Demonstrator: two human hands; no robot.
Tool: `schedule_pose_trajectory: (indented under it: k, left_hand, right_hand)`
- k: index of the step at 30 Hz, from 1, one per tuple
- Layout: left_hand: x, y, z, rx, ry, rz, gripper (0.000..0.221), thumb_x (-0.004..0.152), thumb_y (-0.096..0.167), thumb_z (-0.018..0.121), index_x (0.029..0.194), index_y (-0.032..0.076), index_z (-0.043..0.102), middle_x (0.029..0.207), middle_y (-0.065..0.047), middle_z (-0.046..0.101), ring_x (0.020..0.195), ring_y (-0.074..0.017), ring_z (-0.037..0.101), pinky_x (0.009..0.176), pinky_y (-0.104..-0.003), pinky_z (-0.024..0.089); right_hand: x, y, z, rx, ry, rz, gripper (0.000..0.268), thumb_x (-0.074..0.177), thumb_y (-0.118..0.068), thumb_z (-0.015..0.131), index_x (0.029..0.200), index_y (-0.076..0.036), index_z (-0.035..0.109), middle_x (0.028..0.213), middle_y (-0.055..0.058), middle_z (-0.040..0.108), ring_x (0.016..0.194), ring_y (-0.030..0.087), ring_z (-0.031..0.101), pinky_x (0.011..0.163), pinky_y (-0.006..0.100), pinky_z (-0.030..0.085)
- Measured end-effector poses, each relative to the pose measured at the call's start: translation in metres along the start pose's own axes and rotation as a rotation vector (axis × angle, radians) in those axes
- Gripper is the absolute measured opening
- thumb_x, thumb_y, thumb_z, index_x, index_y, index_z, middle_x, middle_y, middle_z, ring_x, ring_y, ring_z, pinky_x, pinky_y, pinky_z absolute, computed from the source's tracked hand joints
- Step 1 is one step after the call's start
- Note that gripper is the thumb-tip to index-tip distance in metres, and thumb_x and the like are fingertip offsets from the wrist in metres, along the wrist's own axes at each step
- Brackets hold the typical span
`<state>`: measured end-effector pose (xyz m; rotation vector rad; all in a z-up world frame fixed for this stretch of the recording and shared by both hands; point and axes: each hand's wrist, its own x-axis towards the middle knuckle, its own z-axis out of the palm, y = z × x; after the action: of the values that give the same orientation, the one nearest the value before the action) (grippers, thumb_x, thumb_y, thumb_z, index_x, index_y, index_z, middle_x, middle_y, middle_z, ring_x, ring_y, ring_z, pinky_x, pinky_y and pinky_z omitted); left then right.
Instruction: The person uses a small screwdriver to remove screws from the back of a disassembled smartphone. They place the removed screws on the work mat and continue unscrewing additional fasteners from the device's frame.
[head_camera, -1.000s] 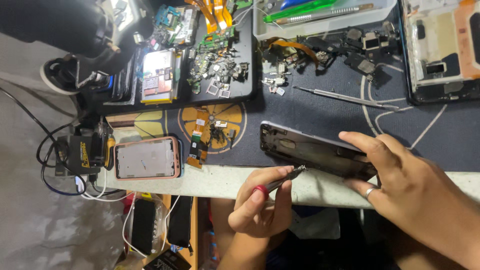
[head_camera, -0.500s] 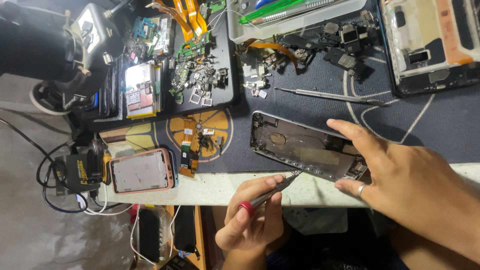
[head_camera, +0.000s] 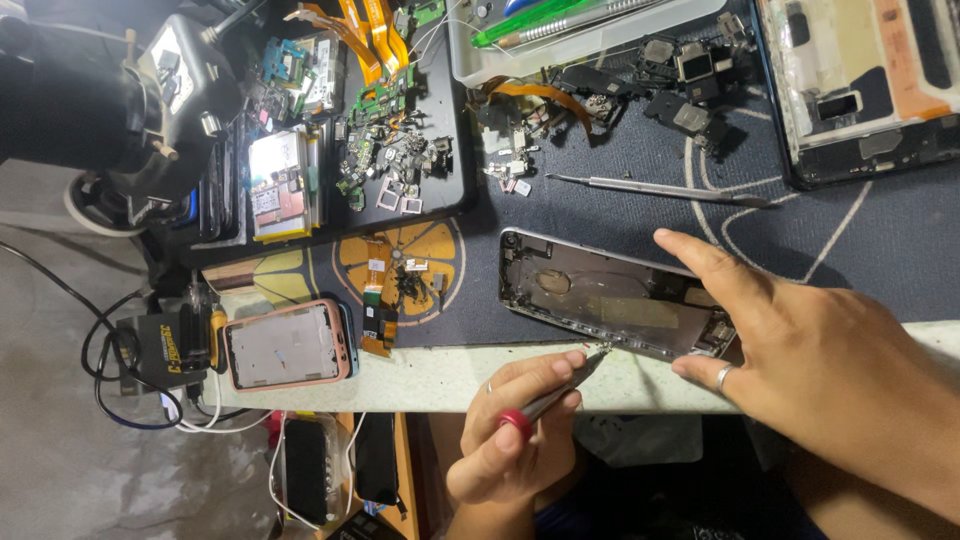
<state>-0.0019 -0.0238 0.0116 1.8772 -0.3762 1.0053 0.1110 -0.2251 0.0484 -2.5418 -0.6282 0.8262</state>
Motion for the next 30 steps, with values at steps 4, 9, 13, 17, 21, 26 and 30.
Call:
schedule_pose_trajectory:
  k: [4, 9, 13, 17, 21, 26, 30]
  left_hand:
    - [-0.001, 0.000, 0.000, -0.034, -0.013, -0.019, 0.066, 0.089, -0.018, 0.070, 0.137, 0.015, 0.038, 0.099, -0.025, 0.070, 0.084, -0.0382, 0.078, 0.074, -0.051, 0.072]
    - [0.000, -0.005, 0.001, 0.018, -0.018, 0.051, 0.068, 0.091, -0.014, 0.069, 0.140, 0.016, 0.033, 0.101, -0.023, 0.068, 0.084, -0.0363, 0.078, 0.074, -0.049, 0.072]
    - [0.000, -0.004, 0.001, 0.062, 0.037, 0.035, 0.068, 0.093, -0.015, 0.067, 0.142, 0.015, 0.031, 0.104, -0.026, 0.067, 0.087, -0.0389, 0.077, 0.075, -0.049, 0.072]
    - [0.000, -0.001, -0.004, 0.101, 0.074, 0.006, 0.068, 0.095, -0.017, 0.063, 0.145, 0.016, 0.031, 0.107, -0.027, 0.066, 0.089, -0.0383, 0.075, 0.078, -0.049, 0.071]
    - [0.000, -0.002, -0.005, 0.106, 0.067, 0.019, 0.072, 0.093, -0.017, 0.064, 0.148, 0.016, 0.031, 0.107, -0.027, 0.066, 0.089, -0.0387, 0.076, 0.077, -0.046, 0.070]
    - [0.002, -0.003, -0.004, 0.086, 0.051, 0.035, 0.073, 0.092, -0.019, 0.065, 0.149, 0.016, 0.033, 0.106, -0.026, 0.067, 0.089, -0.0374, 0.076, 0.078, -0.046, 0.070]
    - [0.004, 0.001, -0.006, 0.167, 0.023, 0.023, 0.077, 0.092, -0.019, 0.066, 0.151, 0.017, 0.032, 0.107, -0.025, 0.067, 0.091, -0.0365, 0.075, 0.080, -0.045, 0.070]
  right_hand:
    - [0.001, 0.002, 0.002, 0.006, 0.026, -0.030, 0.111, 0.073, -0.052, 0.083, 0.166, -0.026, 0.027, 0.087, 0.011, 0.073, 0.065, 0.023, 0.076, 0.062, 0.036, 0.063]
    - [0.001, 0.002, 0.004, -0.022, 0.079, -0.058, 0.111, 0.073, -0.053, 0.083, 0.166, -0.026, 0.029, 0.087, 0.010, 0.074, 0.064, 0.024, 0.075, 0.062, 0.037, 0.062]
    - [0.002, 0.003, 0.005, -0.080, -0.025, 0.038, 0.114, 0.076, -0.057, 0.081, 0.170, -0.032, 0.022, 0.080, 0.007, 0.075, 0.068, 0.022, 0.076, 0.067, 0.035, 0.063]
    - [0.001, 0.002, 0.010, -0.064, 0.085, 0.023, 0.112, 0.071, -0.055, 0.084, 0.166, -0.034, 0.029, 0.090, 0.007, 0.076, 0.068, 0.028, 0.075, 0.068, 0.040, 0.062]
    - [0.001, 0.003, 0.013, -0.040, 0.183, -0.040, 0.111, 0.068, -0.053, 0.085, 0.164, -0.031, 0.034, 0.100, 0.010, 0.077, 0.067, 0.031, 0.075, 0.066, 0.042, 0.061]
    - [0.003, 0.004, 0.013, -0.063, 0.098, 0.013, 0.115, 0.068, -0.055, 0.085, 0.166, -0.032, 0.028, 0.092, 0.010, 0.076, 0.067, 0.028, 0.075, 0.069, 0.039, 0.062]
    - [0.003, 0.000, 0.010, -0.057, 0.091, 0.030, 0.116, 0.068, -0.054, 0.086, 0.166, -0.032, 0.028, 0.088, 0.010, 0.076, 0.066, 0.027, 0.075, 0.066, 0.038, 0.061]
